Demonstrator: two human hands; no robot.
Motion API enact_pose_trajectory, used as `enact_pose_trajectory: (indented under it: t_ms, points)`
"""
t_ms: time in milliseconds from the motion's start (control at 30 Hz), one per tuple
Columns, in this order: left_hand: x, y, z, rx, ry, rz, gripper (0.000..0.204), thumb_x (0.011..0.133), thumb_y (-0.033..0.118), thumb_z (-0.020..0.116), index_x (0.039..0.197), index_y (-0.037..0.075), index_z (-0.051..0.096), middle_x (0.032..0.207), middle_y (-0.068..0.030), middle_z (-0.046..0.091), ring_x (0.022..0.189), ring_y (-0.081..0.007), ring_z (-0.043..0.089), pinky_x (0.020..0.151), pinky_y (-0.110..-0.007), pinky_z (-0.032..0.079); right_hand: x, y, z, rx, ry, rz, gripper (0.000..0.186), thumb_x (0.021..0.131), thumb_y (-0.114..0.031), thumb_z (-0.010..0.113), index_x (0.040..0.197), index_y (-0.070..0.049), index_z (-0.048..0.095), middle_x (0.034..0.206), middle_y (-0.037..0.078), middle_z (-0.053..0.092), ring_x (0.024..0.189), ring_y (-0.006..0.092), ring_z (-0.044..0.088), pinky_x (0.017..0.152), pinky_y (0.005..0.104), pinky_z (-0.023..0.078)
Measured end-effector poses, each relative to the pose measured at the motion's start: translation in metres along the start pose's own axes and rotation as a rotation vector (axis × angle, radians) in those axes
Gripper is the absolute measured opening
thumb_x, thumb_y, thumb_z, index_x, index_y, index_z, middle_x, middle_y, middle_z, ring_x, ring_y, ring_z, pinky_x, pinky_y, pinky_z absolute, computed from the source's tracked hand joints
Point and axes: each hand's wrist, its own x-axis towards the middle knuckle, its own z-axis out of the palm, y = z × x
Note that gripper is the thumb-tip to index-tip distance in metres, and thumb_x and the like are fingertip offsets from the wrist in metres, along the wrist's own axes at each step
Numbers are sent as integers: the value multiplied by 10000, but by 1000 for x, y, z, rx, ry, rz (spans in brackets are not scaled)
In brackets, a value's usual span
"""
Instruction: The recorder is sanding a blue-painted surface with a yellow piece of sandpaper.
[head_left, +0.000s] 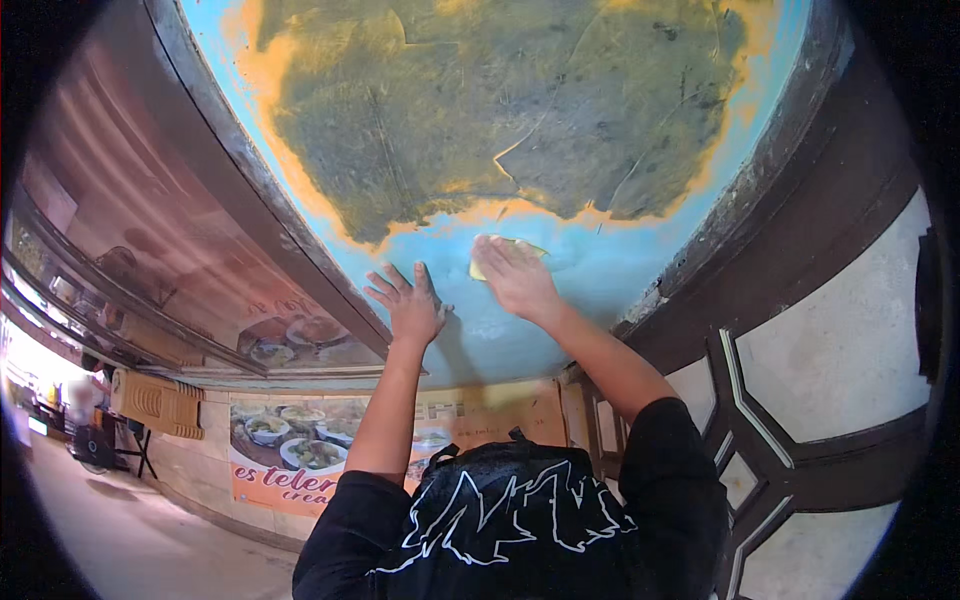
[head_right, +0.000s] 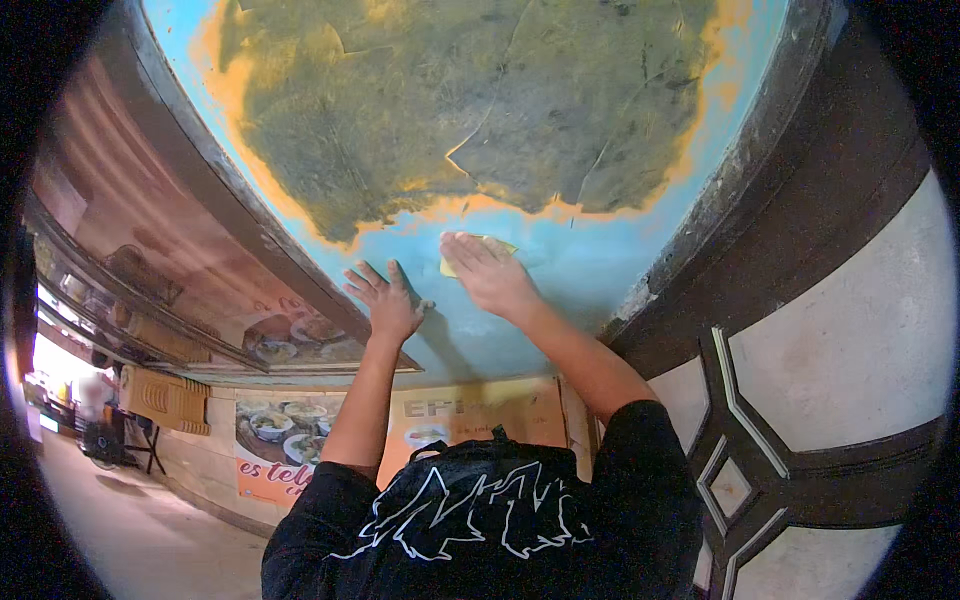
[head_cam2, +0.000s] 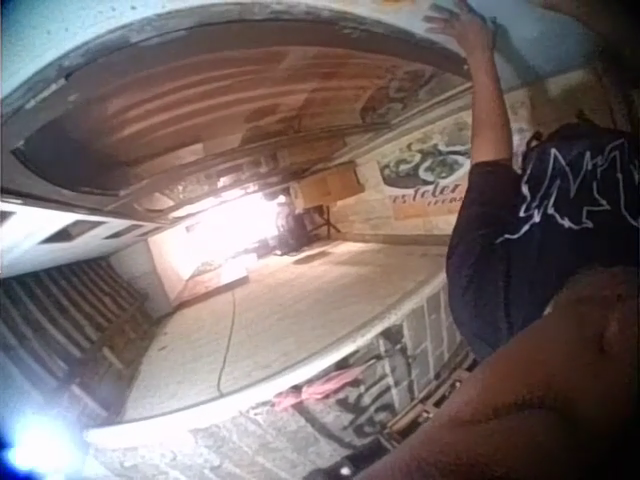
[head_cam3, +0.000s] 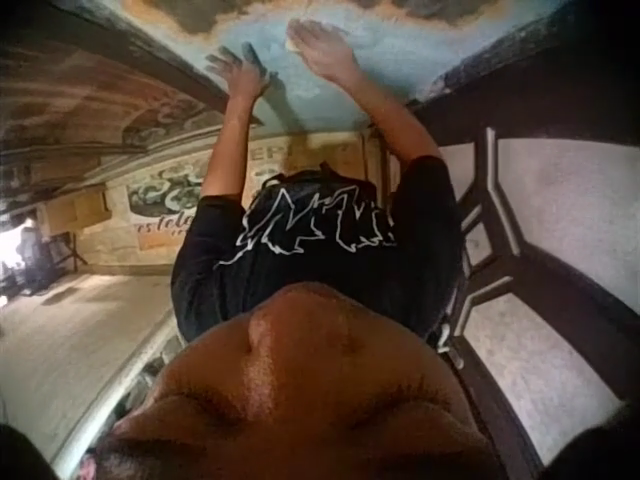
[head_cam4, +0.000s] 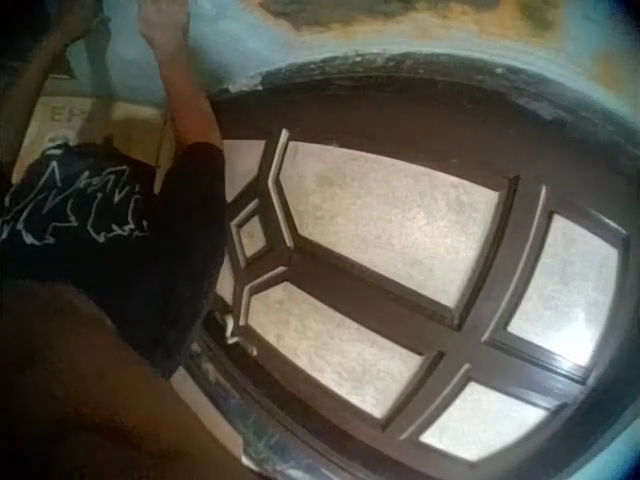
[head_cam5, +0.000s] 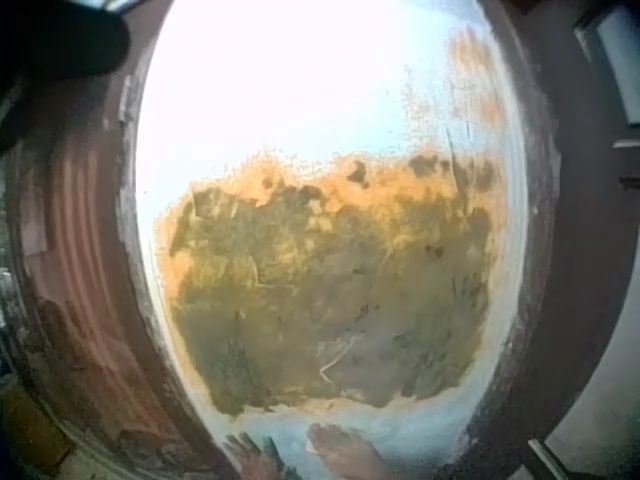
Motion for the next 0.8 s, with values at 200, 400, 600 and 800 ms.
enact_pose_trajectory:
  t_ms: [200,400,600,800]
  points:
    - [0,16,-12,-13,-76,-70,1063,634,430,822,1473,153,232,1471,-377,-154,1272,-680,-160,956,-790,-33,11,12,-16,47,-35,-23,505,848,-158,522,1348,-100,487,1439,53,450,1305,210,447,1023,439,378]
    - [7,70,-53,-108,55,32,931,673,401,798,1421,86,341,1511,-343,12,1334,-632,-61,993,-764,27,-21,13,4,76,-97,94,521,824,-158,529,1340,-96,493,1457,75,420,1308,246,437,1032,499,354]
    - [46,90,-39,-93,60,131,1021,636,461,800,1458,114,302,1564,-219,-55,1369,-563,-134,959,-787,-33,-10,28,-4,98,-97,83,527,820,-173,539,1336,-80,483,1454,118,413,1327,272,407,1015,512,363]
    - [60,83,9,-103,291,189,1129,604,546,787,1511,249,183,1568,-159,-152,1364,-526,-219,927,-786,-114,-21,30,8,-45,-94,152,506,772,-217,578,1251,-60,549,1366,74,501,1220,234,477,958,430,390]
